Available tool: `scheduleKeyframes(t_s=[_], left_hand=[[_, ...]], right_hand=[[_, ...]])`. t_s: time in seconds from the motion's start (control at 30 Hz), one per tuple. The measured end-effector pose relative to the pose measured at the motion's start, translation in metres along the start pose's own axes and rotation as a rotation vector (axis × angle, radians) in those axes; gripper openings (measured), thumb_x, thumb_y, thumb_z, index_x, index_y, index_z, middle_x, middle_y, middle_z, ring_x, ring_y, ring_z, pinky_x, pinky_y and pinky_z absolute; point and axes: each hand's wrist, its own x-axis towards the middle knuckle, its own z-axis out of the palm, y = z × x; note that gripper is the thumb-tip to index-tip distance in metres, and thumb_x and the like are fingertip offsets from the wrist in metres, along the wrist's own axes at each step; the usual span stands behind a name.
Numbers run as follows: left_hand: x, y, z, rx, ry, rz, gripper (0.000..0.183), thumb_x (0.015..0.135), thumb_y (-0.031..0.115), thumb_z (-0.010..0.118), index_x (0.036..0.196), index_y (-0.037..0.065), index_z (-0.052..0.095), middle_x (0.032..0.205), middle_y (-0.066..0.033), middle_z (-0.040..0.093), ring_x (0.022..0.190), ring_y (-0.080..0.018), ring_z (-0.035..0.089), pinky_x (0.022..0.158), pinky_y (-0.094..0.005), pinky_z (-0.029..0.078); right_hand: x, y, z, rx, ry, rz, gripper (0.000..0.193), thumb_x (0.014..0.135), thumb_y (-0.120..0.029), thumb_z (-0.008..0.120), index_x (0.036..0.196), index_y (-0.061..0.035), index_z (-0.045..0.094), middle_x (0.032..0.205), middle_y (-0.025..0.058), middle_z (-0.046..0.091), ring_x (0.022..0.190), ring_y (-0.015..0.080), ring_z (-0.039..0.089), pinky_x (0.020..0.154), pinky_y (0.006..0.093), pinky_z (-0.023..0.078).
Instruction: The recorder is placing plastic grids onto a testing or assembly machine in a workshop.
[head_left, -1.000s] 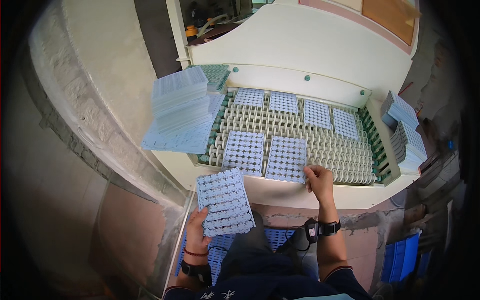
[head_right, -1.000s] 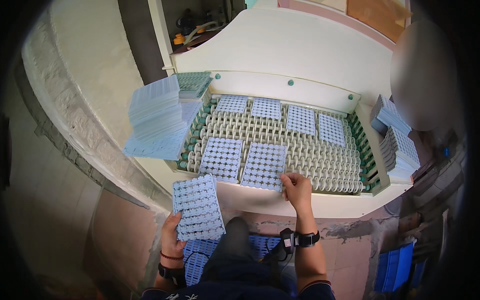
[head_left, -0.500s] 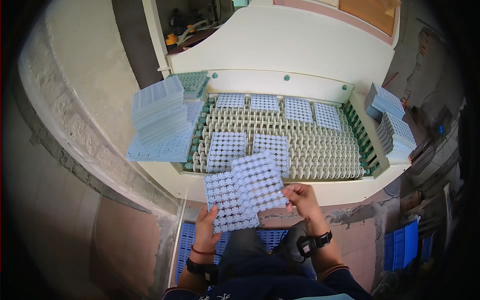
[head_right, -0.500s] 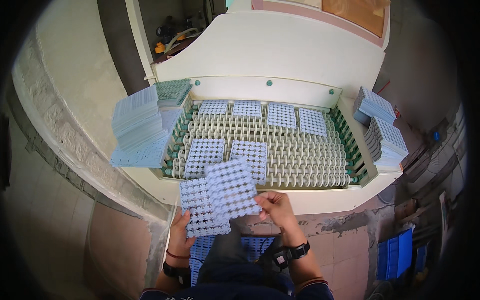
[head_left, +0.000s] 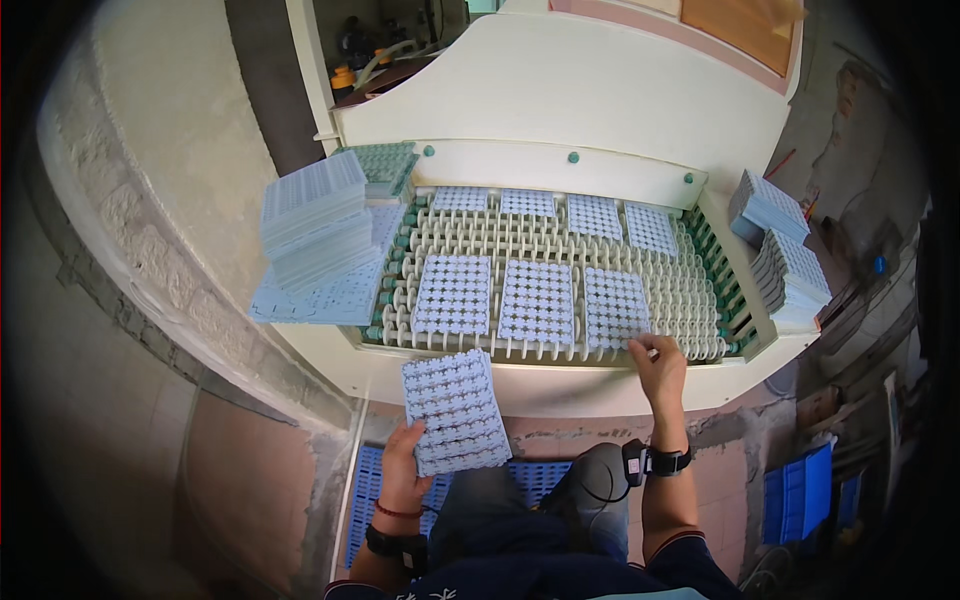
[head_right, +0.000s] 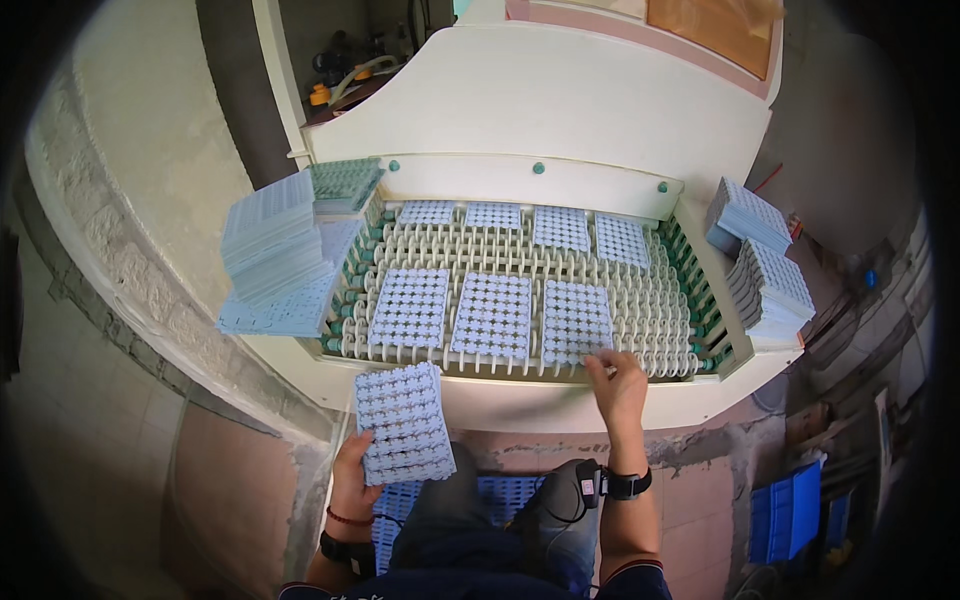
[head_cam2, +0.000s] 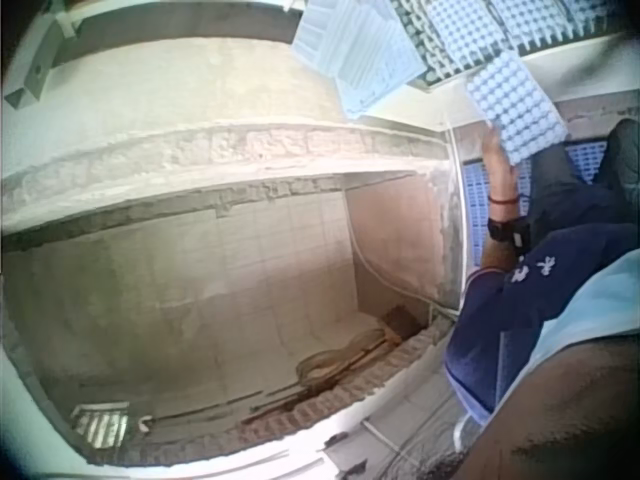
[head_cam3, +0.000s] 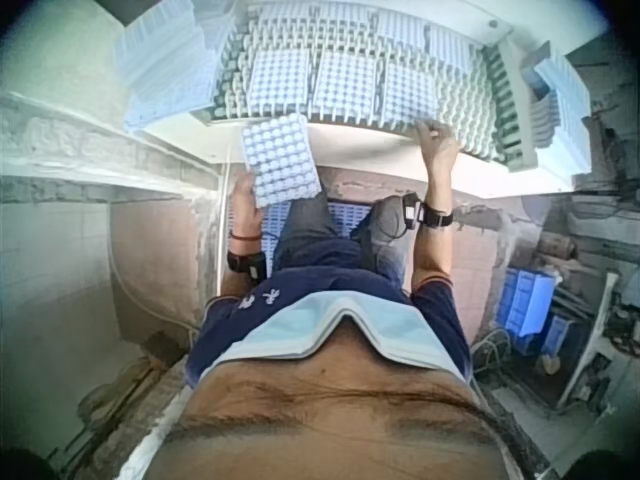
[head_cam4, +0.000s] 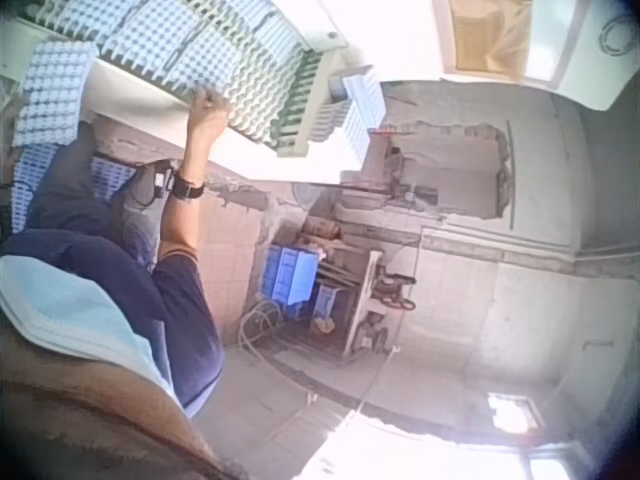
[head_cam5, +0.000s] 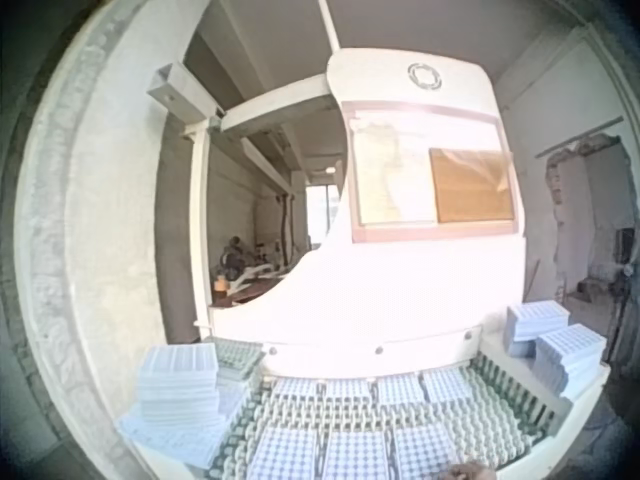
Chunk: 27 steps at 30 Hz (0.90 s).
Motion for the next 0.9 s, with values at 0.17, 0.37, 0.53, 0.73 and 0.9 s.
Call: scheduleKeyframes(t_s=[0.17,0.37,0.53,0.73,0.9], left_hand=[[-0.002,-0.002,0.018,0.098,-0.023,0.036,0.025,0.086,0.006,0.048,0.109,-0.001,0.051,0.098,-0.012,0.061,0.084,-0.0197,0.061,0.07,-0.0298,0.052],[-0.002,-0.011,0.028,0.116,-0.048,0.056,0.026,0.086,0.007,0.05,0.111,-0.001,0.051,0.102,-0.0116,0.059,0.09,-0.0196,0.06,0.077,-0.0316,0.05],[-0.003,-0.011,0.03,0.11,-0.05,0.041,0.026,0.086,0.007,0.049,0.111,-0.001,0.051,0.103,-0.0115,0.059,0.092,-0.02,0.059,0.078,-0.0322,0.049],[-0.002,-0.014,0.022,0.135,-0.018,0.078,0.026,0.086,0.006,0.05,0.111,0.0,0.051,0.103,-0.0108,0.059,0.091,-0.0194,0.059,0.077,-0.0315,0.049],[-0.004,0.0,0.011,0.13,-0.012,0.099,0.026,0.085,0.006,0.05,0.111,-0.001,0.051,0.103,-0.0109,0.059,0.089,-0.019,0.059,0.075,-0.031,0.05]], right_hand=[[-0.057,-0.048,0.027,0.657,-0.653,0.193,0.034,0.073,-0.024,0.072,0.088,0.0051,0.062,0.066,0.0051,0.06,0.055,0.0072,0.052,0.05,0.0211,0.043],[-0.075,-0.076,0.033,0.735,-0.998,0.44,0.02,0.078,-0.02,0.066,0.081,-0.0012,0.063,0.062,0.0001,0.059,0.053,0.0024,0.053,0.046,0.015,0.041],[-0.082,-0.071,0.038,0.766,-0.971,0.475,0.019,0.08,-0.021,0.065,0.081,-0.0014,0.063,0.061,0.0002,0.058,0.052,0.0027,0.053,0.046,0.0152,0.041],[-0.061,-0.06,0.025,0.73,-0.767,0.361,0.017,0.081,-0.018,0.062,0.082,-0.0002,0.063,0.061,-0.0002,0.057,0.048,0.0034,0.05,0.043,0.0174,0.039],[0.0,0.008,-0.019,0.777,-0.225,0.373,0.015,0.081,-0.013,0.062,0.077,0.0013,0.062,0.054,0.0004,0.052,0.039,0.0049,0.042,0.036,0.0186,0.034]])
